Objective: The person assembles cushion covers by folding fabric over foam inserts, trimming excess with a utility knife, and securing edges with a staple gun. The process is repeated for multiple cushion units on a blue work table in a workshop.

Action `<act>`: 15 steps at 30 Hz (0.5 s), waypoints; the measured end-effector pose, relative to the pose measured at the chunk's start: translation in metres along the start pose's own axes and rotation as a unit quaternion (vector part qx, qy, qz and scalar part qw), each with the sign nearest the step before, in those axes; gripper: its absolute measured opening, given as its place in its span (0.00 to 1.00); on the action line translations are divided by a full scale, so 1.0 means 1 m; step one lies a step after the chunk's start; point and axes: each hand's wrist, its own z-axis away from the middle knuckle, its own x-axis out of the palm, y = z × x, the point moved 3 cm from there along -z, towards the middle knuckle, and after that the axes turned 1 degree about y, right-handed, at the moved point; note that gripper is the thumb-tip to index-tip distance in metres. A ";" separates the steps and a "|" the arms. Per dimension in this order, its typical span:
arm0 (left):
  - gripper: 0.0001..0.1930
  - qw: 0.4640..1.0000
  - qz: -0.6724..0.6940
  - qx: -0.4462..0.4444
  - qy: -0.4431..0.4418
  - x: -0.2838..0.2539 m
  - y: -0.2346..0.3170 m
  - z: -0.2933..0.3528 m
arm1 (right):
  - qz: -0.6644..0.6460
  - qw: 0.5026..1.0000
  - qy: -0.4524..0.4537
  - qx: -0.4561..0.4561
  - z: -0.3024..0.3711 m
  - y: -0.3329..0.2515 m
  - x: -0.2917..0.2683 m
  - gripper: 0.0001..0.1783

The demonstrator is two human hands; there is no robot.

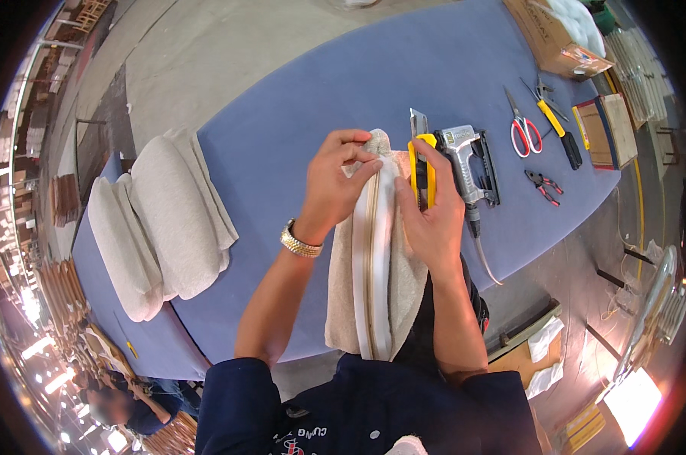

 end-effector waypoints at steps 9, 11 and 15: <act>0.19 0.999 0.035 -0.005 -0.039 -0.008 0.005 0.008 | 0.117 0.987 -0.097 0.043 -0.019 0.015 0.022 0.14; 0.18 1.000 0.013 0.004 -0.024 -0.006 0.010 0.010 | 0.096 0.992 -0.066 0.041 -0.016 0.018 0.022 0.09; 0.15 0.992 -0.114 0.062 0.006 0.002 0.018 0.008 | -0.001 1.000 0.016 -0.016 -0.007 0.050 0.027 0.06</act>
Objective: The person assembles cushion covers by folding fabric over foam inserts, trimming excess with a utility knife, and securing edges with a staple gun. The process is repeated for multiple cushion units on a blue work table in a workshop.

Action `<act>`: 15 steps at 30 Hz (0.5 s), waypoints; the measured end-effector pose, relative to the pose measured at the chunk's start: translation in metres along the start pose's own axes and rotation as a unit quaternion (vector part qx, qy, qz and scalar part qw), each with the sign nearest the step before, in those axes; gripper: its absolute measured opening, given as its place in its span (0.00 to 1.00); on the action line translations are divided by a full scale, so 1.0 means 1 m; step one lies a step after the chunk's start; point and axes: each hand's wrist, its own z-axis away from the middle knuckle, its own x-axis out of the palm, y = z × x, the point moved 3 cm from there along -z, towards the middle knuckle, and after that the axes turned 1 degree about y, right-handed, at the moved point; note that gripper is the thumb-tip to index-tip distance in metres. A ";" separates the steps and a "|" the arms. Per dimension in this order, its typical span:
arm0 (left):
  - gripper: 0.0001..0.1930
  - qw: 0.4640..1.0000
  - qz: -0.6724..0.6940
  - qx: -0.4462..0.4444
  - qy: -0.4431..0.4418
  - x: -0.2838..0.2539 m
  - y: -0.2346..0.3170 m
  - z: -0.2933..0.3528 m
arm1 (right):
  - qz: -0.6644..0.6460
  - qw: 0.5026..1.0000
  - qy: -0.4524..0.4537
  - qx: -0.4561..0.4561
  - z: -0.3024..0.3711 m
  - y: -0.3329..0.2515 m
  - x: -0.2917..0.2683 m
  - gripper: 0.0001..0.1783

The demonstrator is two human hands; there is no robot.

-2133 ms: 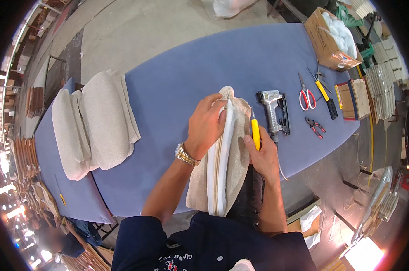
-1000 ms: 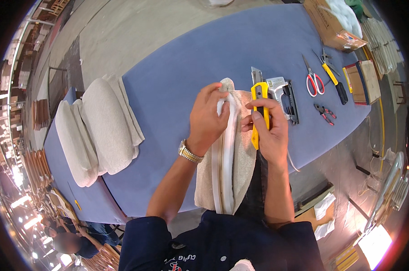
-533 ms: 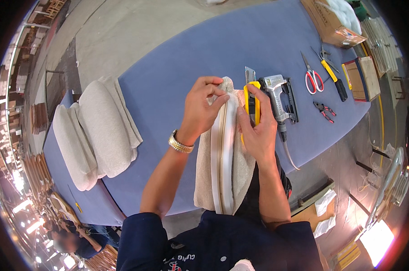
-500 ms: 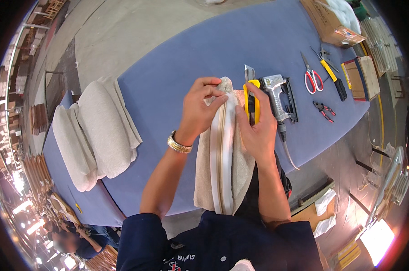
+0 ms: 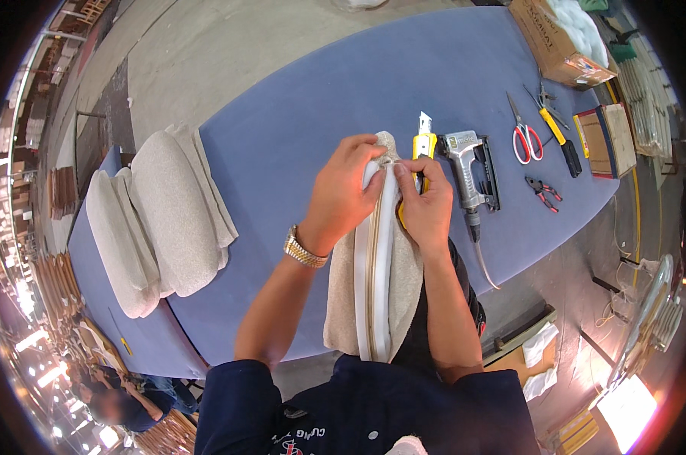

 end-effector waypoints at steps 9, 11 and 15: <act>0.05 0.997 0.067 -0.032 0.032 0.008 -0.015 0.001 | -0.197 0.939 -0.071 0.273 0.006 0.008 -0.001 0.07; 0.05 0.992 0.115 -0.039 0.035 0.007 -0.014 0.004 | -0.103 0.970 -0.070 0.207 0.007 0.017 -0.007 0.07; 0.03 0.988 0.138 -0.035 0.058 0.008 -0.017 0.012 | -0.151 0.971 -0.035 0.184 0.001 -0.029 -0.027 0.21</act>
